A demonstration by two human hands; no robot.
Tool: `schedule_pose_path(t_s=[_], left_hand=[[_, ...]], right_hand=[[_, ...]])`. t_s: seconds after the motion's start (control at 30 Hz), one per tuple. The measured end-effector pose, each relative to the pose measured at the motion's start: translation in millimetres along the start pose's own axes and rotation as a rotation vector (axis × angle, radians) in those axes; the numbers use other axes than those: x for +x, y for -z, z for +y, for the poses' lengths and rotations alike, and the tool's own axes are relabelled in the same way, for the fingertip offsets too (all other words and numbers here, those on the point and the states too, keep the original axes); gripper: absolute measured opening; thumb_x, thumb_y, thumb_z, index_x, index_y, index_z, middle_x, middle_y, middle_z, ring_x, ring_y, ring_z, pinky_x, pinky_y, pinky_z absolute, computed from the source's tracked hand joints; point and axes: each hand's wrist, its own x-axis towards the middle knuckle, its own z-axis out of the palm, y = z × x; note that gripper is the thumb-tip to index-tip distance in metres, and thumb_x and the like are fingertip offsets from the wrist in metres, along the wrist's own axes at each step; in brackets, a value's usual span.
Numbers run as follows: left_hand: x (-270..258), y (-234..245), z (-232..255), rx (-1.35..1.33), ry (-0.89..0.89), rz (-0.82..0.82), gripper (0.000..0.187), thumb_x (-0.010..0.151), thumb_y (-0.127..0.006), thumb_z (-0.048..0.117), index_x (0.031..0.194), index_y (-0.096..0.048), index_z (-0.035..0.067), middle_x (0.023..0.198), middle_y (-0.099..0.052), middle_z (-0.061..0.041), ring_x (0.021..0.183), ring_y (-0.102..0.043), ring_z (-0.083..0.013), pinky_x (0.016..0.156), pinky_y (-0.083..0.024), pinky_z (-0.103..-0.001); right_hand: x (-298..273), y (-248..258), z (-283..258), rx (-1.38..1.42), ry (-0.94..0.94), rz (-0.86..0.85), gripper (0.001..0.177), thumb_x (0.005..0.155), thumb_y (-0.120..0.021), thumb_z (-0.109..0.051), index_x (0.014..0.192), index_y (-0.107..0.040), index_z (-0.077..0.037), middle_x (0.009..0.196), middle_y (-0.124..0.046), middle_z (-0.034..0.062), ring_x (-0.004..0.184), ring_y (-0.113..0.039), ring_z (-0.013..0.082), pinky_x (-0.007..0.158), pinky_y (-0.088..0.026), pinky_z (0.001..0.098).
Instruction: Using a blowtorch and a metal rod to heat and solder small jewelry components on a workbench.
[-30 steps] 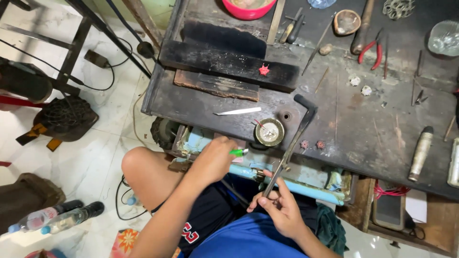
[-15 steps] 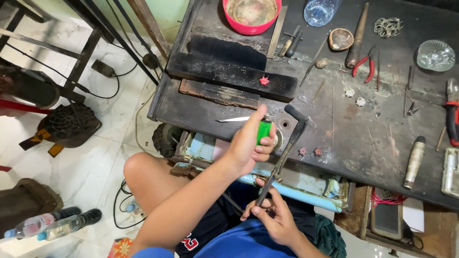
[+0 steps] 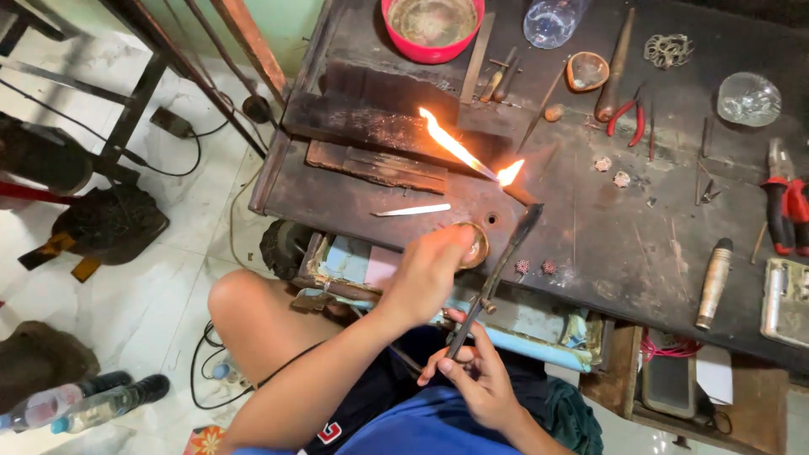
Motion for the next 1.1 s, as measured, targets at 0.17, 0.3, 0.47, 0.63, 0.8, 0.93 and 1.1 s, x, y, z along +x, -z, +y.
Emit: schedule_pose_path(t_s=[0.17,0.3,0.47,0.63,0.8,0.93,1.1], left_hand=[[-52,8,-36,0.763,-0.049,0.19,0.038,0.1,-0.052,0.044,0.097,-0.068,0.01,0.1,-0.064,-0.015,0.095,-0.06,-0.0401,0.078,-0.045,-0.055],[-72,-5,-26,0.658,-0.436,0.336,0.032,0.094,-0.067,0.032,0.108,-0.073,0.003,0.098,-0.069,-0.013,0.092,-0.062,-0.0337,0.081,-0.045,-0.046],[-59,-31,-42,0.532,-0.465,0.329,0.023,0.099,-0.06,0.014,0.116,-0.067,-0.001,0.093,-0.068,-0.013,0.081,-0.066,-0.0315,0.073,-0.052,-0.044],[-50,-31,-39,0.555,-0.543,0.43,0.027,0.101,-0.061,0.012,0.123,-0.066,-0.004,0.088,-0.07,-0.014,0.067,-0.067,-0.0284,0.059,-0.055,-0.039],[-57,-27,-52,0.582,-0.567,0.406,0.05,0.093,-0.061,-0.006,0.14,-0.061,0.01,0.087,-0.062,-0.006,0.061,-0.059,-0.0252,0.052,-0.051,-0.037],[-57,-33,-56,0.669,-0.593,0.413,0.048,0.095,-0.066,-0.002,0.139,-0.064,0.018,0.095,-0.062,-0.003,0.056,-0.057,-0.0211,0.047,-0.05,-0.034],[-55,-34,-50,0.659,-0.639,0.438,0.045,0.094,-0.064,-0.006,0.134,-0.067,0.015,0.094,-0.062,-0.004,0.054,-0.05,-0.0175,0.045,-0.046,-0.029]], right_hand=[[12,12,0,-0.05,-0.038,-0.011,0.063,0.104,-0.056,-0.014,0.156,-0.023,-0.005,0.085,-0.072,0.0233,0.076,-0.077,0.0333,0.082,-0.063,0.0427],[14,24,25,-0.148,-0.16,0.016,0.067,0.102,-0.06,-0.017,0.161,-0.027,-0.014,0.073,-0.048,-0.0008,0.06,-0.034,0.0053,0.054,-0.028,0.0215],[21,32,23,-0.352,-0.071,-0.018,0.067,0.097,-0.054,-0.008,0.151,-0.015,-0.01,0.087,-0.044,0.0029,0.06,-0.041,0.0079,0.055,-0.034,0.0246],[23,30,-34,-0.385,-0.304,-0.015,0.108,0.093,-0.062,-0.006,0.161,0.02,-0.025,0.087,-0.071,0.0104,0.06,-0.048,0.007,0.058,-0.041,0.0234],[0,78,-50,-0.403,-0.25,0.308,0.073,0.089,-0.067,-0.01,0.155,-0.037,-0.012,0.075,-0.084,0.0218,0.053,-0.083,0.0291,0.045,-0.065,0.0301],[3,101,-52,-0.574,-0.13,0.45,0.05,0.09,-0.067,-0.01,0.139,-0.057,-0.004,0.053,-0.073,0.0179,0.037,-0.072,0.0229,0.034,-0.055,0.0269],[5,107,-50,-0.6,-0.038,0.463,0.041,0.093,-0.065,-0.011,0.133,-0.061,-0.002,0.053,-0.07,0.0157,0.032,-0.065,0.0177,0.034,-0.055,0.0239]])
